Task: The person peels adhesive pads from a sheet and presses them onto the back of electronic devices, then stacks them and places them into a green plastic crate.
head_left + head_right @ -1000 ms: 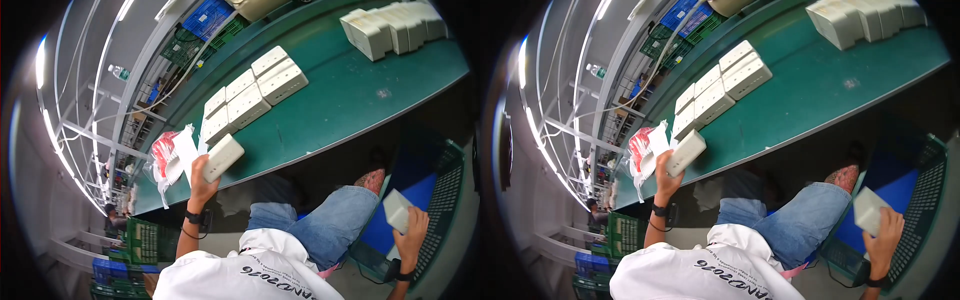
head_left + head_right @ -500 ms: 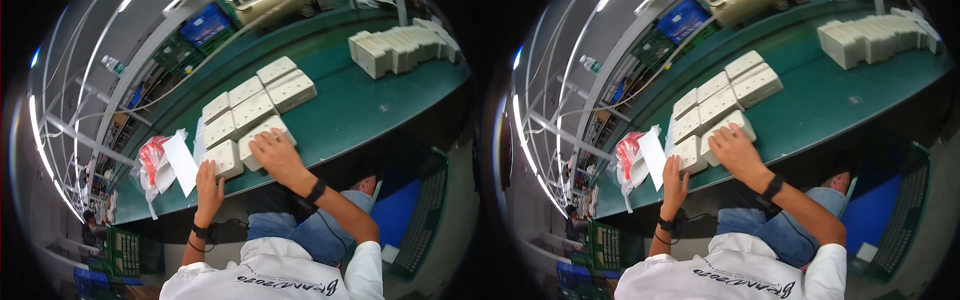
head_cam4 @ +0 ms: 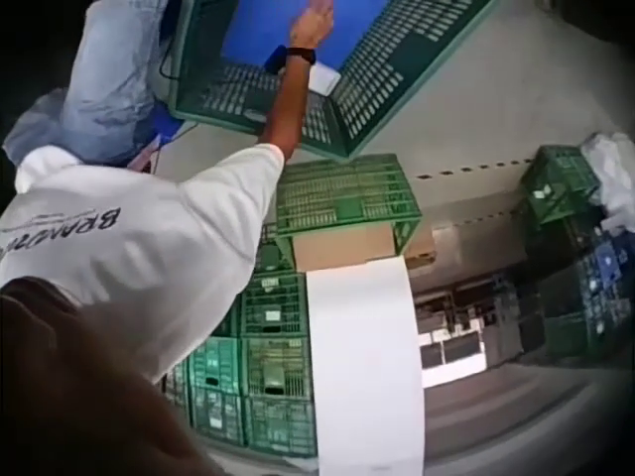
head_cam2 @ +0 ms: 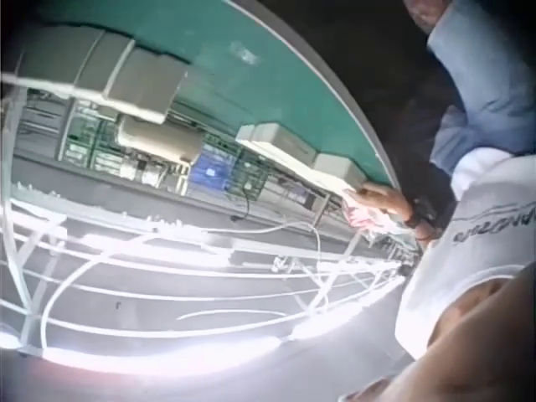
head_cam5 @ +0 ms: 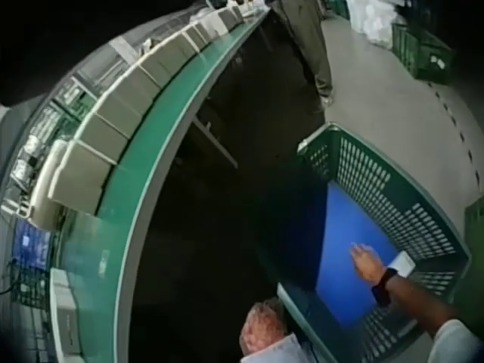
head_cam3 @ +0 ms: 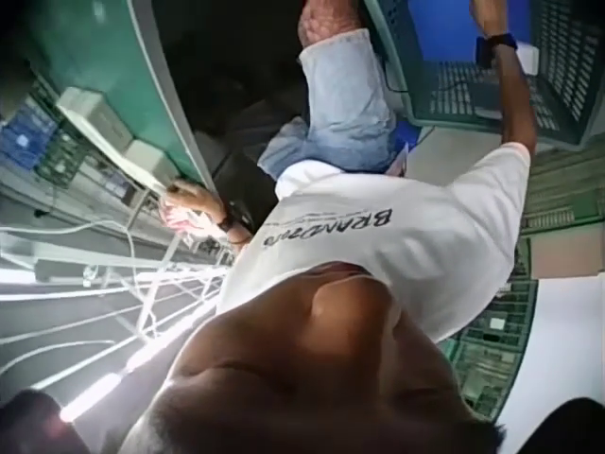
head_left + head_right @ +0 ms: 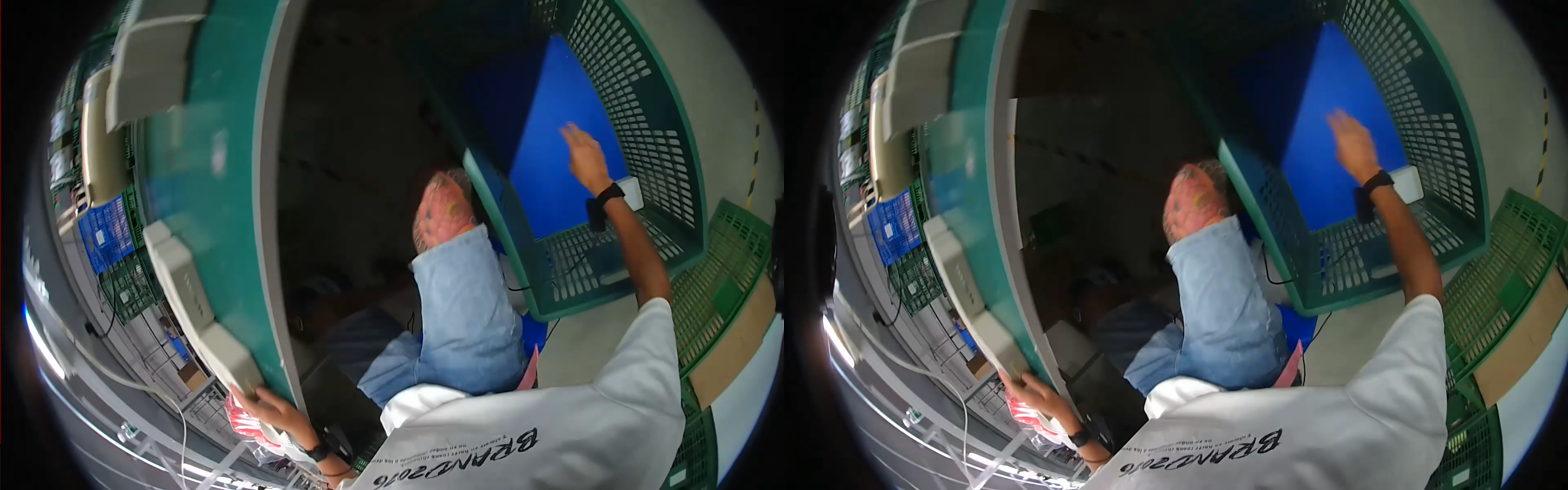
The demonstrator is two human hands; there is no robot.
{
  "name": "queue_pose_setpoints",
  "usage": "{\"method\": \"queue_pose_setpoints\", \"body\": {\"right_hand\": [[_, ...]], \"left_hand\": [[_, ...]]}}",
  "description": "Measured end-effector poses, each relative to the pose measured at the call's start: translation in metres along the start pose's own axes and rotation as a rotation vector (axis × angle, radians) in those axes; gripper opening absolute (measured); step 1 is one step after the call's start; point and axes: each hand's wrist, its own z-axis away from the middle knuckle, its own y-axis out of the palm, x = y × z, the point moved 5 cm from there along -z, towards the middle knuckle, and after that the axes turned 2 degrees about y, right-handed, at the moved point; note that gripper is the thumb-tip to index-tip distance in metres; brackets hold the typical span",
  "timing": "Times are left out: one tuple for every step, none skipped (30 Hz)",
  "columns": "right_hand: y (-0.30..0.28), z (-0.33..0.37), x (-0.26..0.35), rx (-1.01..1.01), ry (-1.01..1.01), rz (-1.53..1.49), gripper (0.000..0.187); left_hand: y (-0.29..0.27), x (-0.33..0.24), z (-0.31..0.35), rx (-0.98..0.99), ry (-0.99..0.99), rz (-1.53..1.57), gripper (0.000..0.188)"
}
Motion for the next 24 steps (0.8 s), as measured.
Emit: {"method": "queue_pose_setpoints", "body": {"right_hand": [[0.050,0.016,-0.072,0.025,0.067,0.087,0.069],[0.095,0.039,-0.124,0.116,0.170,0.227,0.057],[0.125,0.061,-0.157,0.195,0.232,0.346,0.057],[0.152,0.085,-0.171,0.274,0.286,0.460,0.058],[0.169,0.099,-0.172,0.420,0.298,0.424,0.060],[0.180,0.125,-0.208,0.409,0.306,0.413,0.057],[0.190,0.145,-0.233,0.397,0.315,0.401,0.055],[0.208,0.153,-0.216,0.586,0.316,0.462,0.055],[0.211,0.159,-0.208,0.767,0.316,0.542,0.055],[0.204,0.160,-0.221,0.681,0.204,0.628,0.046],[0.195,0.158,-0.238,0.585,0.086,0.718,0.038],[0.191,0.152,-0.230,0.566,0.038,0.689,0.037],[0.182,0.142,-0.224,0.536,-0.006,0.668,0.035],[0.174,0.147,-0.246,0.543,-0.010,0.678,0.037],[0.160,0.150,-0.270,0.551,-0.023,0.696,0.039],[0.180,0.158,-0.239,0.855,0.238,0.546,0.043],[0.185,0.159,-0.208,0.941,0.193,0.575,0.046],[0.179,0.163,-0.226,0.956,0.310,0.556,0.046],[0.185,0.166,-0.200,0.924,0.185,0.528,0.045],[0.171,0.185,-0.255,0.841,0.184,0.652,0.044],[0.177,0.178,-0.256,0.809,0.239,0.634,0.043],[0.187,0.176,-0.256,0.802,0.302,0.605,0.043],[0.199,0.179,-0.255,0.803,0.284,0.591,0.043],[0.206,0.181,-0.264,0.758,0.401,0.504,0.046]], "left_hand": [[0.006,-0.004,0.003,-0.003,-0.063,0.070,0.052],[0.009,0.000,0.008,0.011,-0.060,0.053,0.052],[0.008,0.010,0.015,0.005,-0.082,0.044,0.053],[0.003,0.020,0.019,-0.005,-0.103,0.027,0.054],[-0.005,0.025,0.023,-0.015,-0.126,-0.003,0.055],[-0.001,0.029,0.027,-0.008,-0.141,-0.013,0.055],[0.004,0.037,0.030,0.011,-0.171,0.023,0.056],[-0.009,0.039,0.029,0.019,-0.180,0.015,0.057],[-0.019,0.039,0.028,0.028,-0.195,0.023,0.058],[-0.022,0.038,0.028,0.024,-0.215,0.015,0.058],[-0.020,0.038,0.030,0.042,-0.239,-0.019,0.058],[-0.027,0.033,0.029,0.051,-0.251,-0.078,0.059],[-0.028,0.030,0.029,0.050,-0.269,-0.126,0.059],[-0.015,0.041,0.036,0.023,-0.320,-0.098,0.059],[-0.003,0.052,0.045,0.017,-0.286,-0.083,0.060],[-0.017,0.041,0.041,-0.001,-0.202,-0.149,0.060],[-0.028,0.029,0.034,-0.049,-0.227,-0.187,0.060],[-0.014,0.022,0.027,-0.008,-0.258,-0.067,0.062],[-0.024,0.009,0.019,0.028,-0.254,-0.010,0.064],[0.002,0.017,0.021,0.000,-0.298,0.058,0.064],[0.002,0.013,0.018,-0.003,-0.252,0.025,0.064],[0.000,0.006,0.012,0.015,-0.192,-0.013,0.064],[-0.004,0.000,0.009,0.051,-0.126,-0.047,0.064],[-0.010,0.001,0.007,0.048,-0.121,-0.063,0.064]]}}
